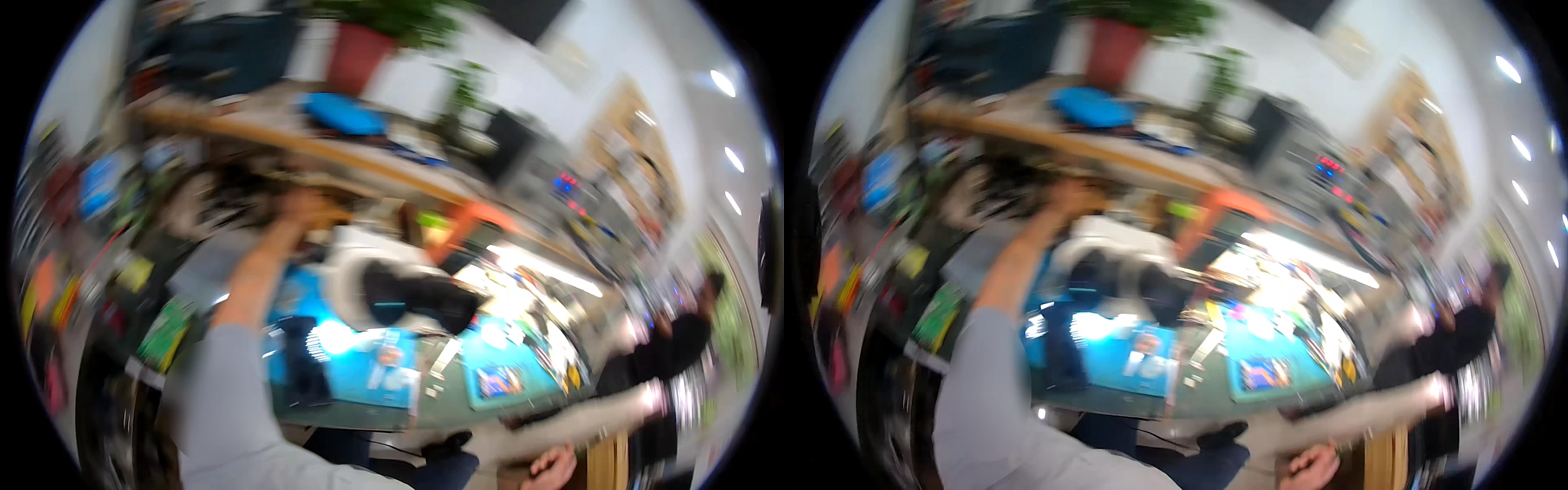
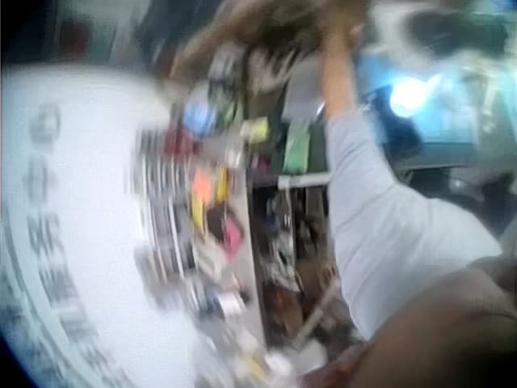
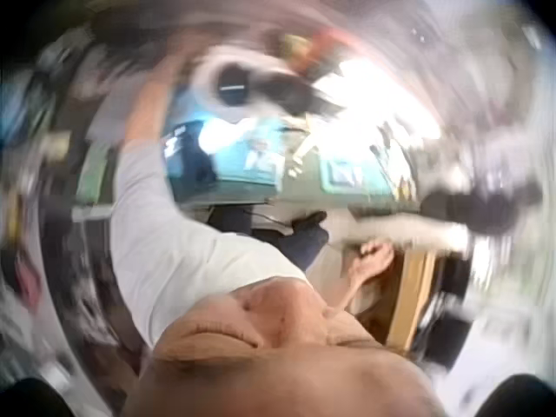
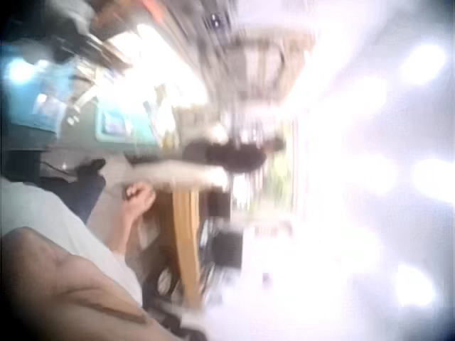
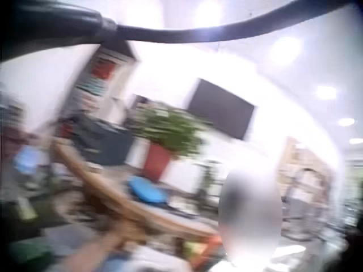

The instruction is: The person uses a metal spudger to pry and separate the battery from the smartphone chassis, then uses a soldering iron to heat and remove components from the motherboard. The device remains disassembled on the workbench.

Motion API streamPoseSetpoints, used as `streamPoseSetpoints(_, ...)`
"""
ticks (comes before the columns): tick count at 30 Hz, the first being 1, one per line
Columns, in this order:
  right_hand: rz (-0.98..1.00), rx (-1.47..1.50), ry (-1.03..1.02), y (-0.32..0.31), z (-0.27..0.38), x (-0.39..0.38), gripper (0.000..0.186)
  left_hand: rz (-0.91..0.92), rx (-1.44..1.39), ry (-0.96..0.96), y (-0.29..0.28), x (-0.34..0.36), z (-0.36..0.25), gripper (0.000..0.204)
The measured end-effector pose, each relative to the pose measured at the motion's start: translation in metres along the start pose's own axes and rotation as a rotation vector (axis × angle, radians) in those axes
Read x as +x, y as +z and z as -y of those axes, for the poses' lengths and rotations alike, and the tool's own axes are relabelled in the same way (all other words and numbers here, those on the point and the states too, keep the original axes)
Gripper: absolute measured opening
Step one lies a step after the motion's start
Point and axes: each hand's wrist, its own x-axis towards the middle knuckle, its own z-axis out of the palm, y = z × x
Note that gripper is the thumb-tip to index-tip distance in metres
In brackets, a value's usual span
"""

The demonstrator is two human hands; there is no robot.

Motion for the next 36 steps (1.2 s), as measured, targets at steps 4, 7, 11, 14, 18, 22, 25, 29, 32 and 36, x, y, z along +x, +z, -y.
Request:
streamPoseSetpoints(4,-0.135,0.024,-0.033,-0.005,-0.015,-0.008,0.024,-0.180,-0.035,0.196,0.029,0.035,0.055,0.027)
streamPoseSetpoints(7,-0.179,0.030,-0.035,-0.022,-0.015,-0.015,0.023,-0.308,0.077,0.315,0.031,0.061,0.057,0.032)
streamPoseSetpoints(11,-0.212,0.036,-0.008,-0.036,-0.013,-0.015,0.023,-0.652,0.211,0.560,0.026,0.079,0.081,0.045)
streamPoseSetpoints(14,-0.254,0.031,0.006,-0.038,-0.013,-0.009,0.023,-0.923,0.187,0.648,0.025,0.098,0.104,0.057)
streamPoseSetpoints(18,-0.286,0.059,0.039,-0.014,-0.016,0.008,0.022,-0.781,-0.112,0.403,0.028,0.100,0.113,0.052)
streamPoseSetpoints(22,-0.116,0.018,0.050,-0.074,-0.020,0.044,0.033,-0.542,-0.040,0.087,0.037,0.051,0.025,0.021)
streamPoseSetpoints(25,-0.126,-0.073,0.054,-0.016,-0.002,0.029,0.037,-0.475,0.035,-0.094,0.012,0.024,0.003,0.008)
streamPoseSetpoints(29,-0.127,-0.139,-0.006,-0.006,0.023,0.031,0.041,-0.388,-0.074,-0.206,-0.017,0.007,-0.024,0.011)
streamPoseSetpoints(32,-0.102,-0.127,0.003,0.019,0.015,0.023,0.039,-0.289,0.001,-0.226,-0.032,0.011,-0.010,0.013)
streamPoseSetpoints(36,-0.130,-0.146,0.018,0.030,0.014,0.011,0.037,-0.235,0.020,-0.200,-0.020,0.005,-0.012,0.015)
